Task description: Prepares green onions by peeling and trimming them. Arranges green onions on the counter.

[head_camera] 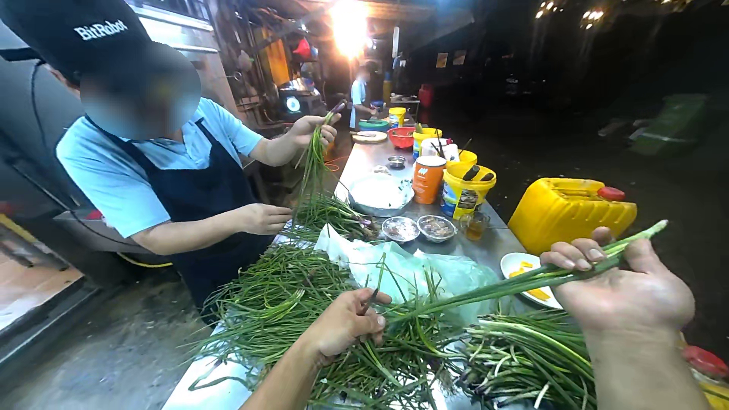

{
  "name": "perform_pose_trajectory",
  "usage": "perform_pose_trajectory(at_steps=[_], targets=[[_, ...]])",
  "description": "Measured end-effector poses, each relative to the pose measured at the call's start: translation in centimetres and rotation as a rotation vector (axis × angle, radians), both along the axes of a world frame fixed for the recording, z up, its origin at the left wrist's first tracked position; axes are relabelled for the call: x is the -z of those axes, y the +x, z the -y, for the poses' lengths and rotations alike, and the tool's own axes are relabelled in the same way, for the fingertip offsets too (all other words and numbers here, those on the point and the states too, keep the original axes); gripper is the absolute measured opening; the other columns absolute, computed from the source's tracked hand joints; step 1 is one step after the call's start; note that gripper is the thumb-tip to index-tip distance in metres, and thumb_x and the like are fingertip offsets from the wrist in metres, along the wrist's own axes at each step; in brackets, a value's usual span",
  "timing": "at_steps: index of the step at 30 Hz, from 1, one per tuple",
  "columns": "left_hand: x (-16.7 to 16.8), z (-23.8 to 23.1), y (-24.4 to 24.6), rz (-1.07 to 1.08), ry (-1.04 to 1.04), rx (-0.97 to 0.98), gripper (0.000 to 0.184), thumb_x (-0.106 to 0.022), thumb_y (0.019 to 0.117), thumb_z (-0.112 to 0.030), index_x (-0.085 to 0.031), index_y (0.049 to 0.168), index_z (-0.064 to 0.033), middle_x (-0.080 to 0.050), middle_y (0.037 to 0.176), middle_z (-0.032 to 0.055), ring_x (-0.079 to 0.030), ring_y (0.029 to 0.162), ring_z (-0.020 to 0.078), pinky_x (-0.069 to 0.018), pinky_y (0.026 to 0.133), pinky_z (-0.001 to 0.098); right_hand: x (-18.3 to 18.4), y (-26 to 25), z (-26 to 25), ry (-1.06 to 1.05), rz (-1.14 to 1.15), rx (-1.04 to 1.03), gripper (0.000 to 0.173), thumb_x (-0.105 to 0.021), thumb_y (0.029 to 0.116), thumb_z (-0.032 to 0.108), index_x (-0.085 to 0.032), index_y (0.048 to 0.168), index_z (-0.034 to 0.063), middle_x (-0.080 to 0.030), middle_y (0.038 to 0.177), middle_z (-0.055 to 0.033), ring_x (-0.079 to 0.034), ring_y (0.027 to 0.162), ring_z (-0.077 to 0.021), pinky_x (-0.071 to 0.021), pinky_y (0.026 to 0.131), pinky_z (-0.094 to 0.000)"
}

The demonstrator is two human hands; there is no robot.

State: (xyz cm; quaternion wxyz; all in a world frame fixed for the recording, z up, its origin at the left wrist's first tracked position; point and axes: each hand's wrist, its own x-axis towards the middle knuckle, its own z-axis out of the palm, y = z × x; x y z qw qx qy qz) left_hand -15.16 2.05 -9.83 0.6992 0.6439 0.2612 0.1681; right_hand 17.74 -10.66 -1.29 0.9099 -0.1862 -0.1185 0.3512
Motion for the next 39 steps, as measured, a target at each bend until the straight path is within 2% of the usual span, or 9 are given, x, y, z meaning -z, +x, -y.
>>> perform_pose_trajectory(at_steps=[4, 10, 14, 17, 20, 22, 28, 32, 39], targets=[[-0.1, 0.4, -0.2, -0.187, 0.264, -0.087, 0.016, -0.065, 0.0956, -0.015, -0.076, 0.105, -0.0088, -0.072, 0.087, 0.0003, -0.066, 0.074, 0.0089, -0.0556, 0.070, 0.0278, -0.4, -0.1, 0.3, 0.019, 0.013, 0.013, 0.053, -0.022, 0.1084, 0.054, -0.058, 0.089, 0.0210, -0.045, 0.062, 0.0074, -0.046, 0.051, -0.0073, -0.0445, 0.054, -0.0243], [-0.4, 2.1, 1.1, -0.607, 0.673, -0.221, 0.021, -0.055, 0.0939, -0.028, -0.072, 0.093, -0.0153, -0.066, 0.079, 0.0015, -0.065, 0.077, 0.0193, -0.0538, 0.072, 0.0476, -0.9, -0.7, 0.8, 0.043, 0.075, 0.022, 0.056, -0.021, 0.1085, 0.054, -0.060, 0.087, 0.0208, -0.044, 0.058, 0.0077, -0.043, 0.047, -0.0068, -0.0409, 0.049, -0.0232], [2.1, 3.0, 3.6, -0.129, 0.084, -0.797, 0.026, -0.052, 0.0934, -0.010, -0.057, 0.067, -0.0078, -0.045, 0.054, -0.0001, -0.043, 0.047, 0.0124, -0.0368, 0.047, 0.0301, -0.5, -1.4, 1.2, 0.163, 0.238, 0.005, 0.064, -0.014, 0.1081, 0.055, -0.062, 0.086, 0.0198, -0.046, 0.058, 0.0065, -0.042, 0.047, -0.0078, -0.0395, 0.047, -0.0243], [3.5, 2.2, 3.3, 0.057, -0.173, -0.963, 0.027, -0.051, 0.0973, -0.007, -0.052, 0.070, -0.0078, -0.043, 0.052, 0.0008, -0.040, 0.042, 0.0116, -0.0354, 0.041, 0.0270, -0.2, 0.0, 2.1, 0.283, 0.392, -0.058, 0.062, -0.017, 0.1083, 0.053, -0.066, 0.092, 0.0183, -0.048, 0.061, 0.0062, -0.045, 0.049, -0.0076, -0.0417, 0.048, -0.0236], [4.2, 0.7, 1.0, -0.410, 0.479, -0.662, 0.021, -0.061, 0.0962, -0.023, -0.080, 0.104, -0.0203, -0.073, 0.100, -0.0052, -0.068, 0.092, 0.0114, -0.0569, 0.083, 0.0409, -0.2, 1.3, 3.2, 0.343, 0.466, -0.131, 0.053, -0.028, 0.1084, 0.048, -0.067, 0.094, 0.0157, -0.047, 0.060, 0.0061, -0.047, 0.049, -0.0073, -0.0433, 0.048, -0.0234], [3.6, 0.4, 0.5, -0.551, 0.770, -0.559, 0.029, -0.060, 0.0970, -0.033, -0.078, 0.119, -0.0305, -0.069, 0.126, -0.0056, -0.064, 0.117, 0.0174, -0.0543, 0.096, 0.0497, 0.1, 1.6, 3.6, 0.363, 0.500, -0.147, 0.048, -0.032, 0.1086, 0.046, -0.066, 0.096, 0.0157, -0.046, 0.060, 0.0071, -0.046, 0.048, -0.0057, -0.0423, 0.047, -0.0217], [1.5, -0.3, 1.3, -0.142, 0.675, -0.496, 0.022, -0.065, 0.0919, -0.026, -0.079, 0.109, -0.0241, -0.069, 0.097, -0.0087, -0.063, 0.080, 0.0047, -0.0565, 0.071, 0.0286, -0.1, 1.3, 3.5, 0.439, 0.479, -0.215, 0.041, -0.037, 0.1083, 0.041, -0.065, 0.098, 0.0127, -0.048, 0.060, 0.0061, -0.048, 0.047, -0.0061, -0.0435, 0.046, -0.0212], [0.1, 0.5, 3.2, -0.102, 0.670, -0.206, 0.030, -0.062, 0.0952, -0.026, -0.076, 0.121, -0.0211, -0.069, 0.105, -0.0028, -0.064, 0.091, 0.0070, -0.0555, 0.081, 0.0292, -0.6, 0.8, 3.2, 0.460, 0.467, -0.244, 0.040, -0.039, 0.1075, 0.040, -0.065, 0.096, 0.0119, -0.048, 0.060, 0.0052, -0.048, 0.047, -0.0063, -0.0441, 0.046, -0.0211], [0.1, 1.6, 6.4, -0.273, 0.786, -0.178, 0.014, -0.061, 0.0903, -0.021, -0.073, 0.091, -0.0124, -0.067, 0.092, 0.0008, -0.065, 0.086, 0.0131, -0.0558, 0.079, 0.0365, -0.6, 0.5, 3.1, 0.437, 0.497, -0.222, 0.046, -0.034, 0.1086, 0.045, -0.066, 0.096, 0.0153, -0.046, 0.059, 0.0070, -0.046, 0.047, -0.0059, -0.0416, 0.046, -0.0216]])
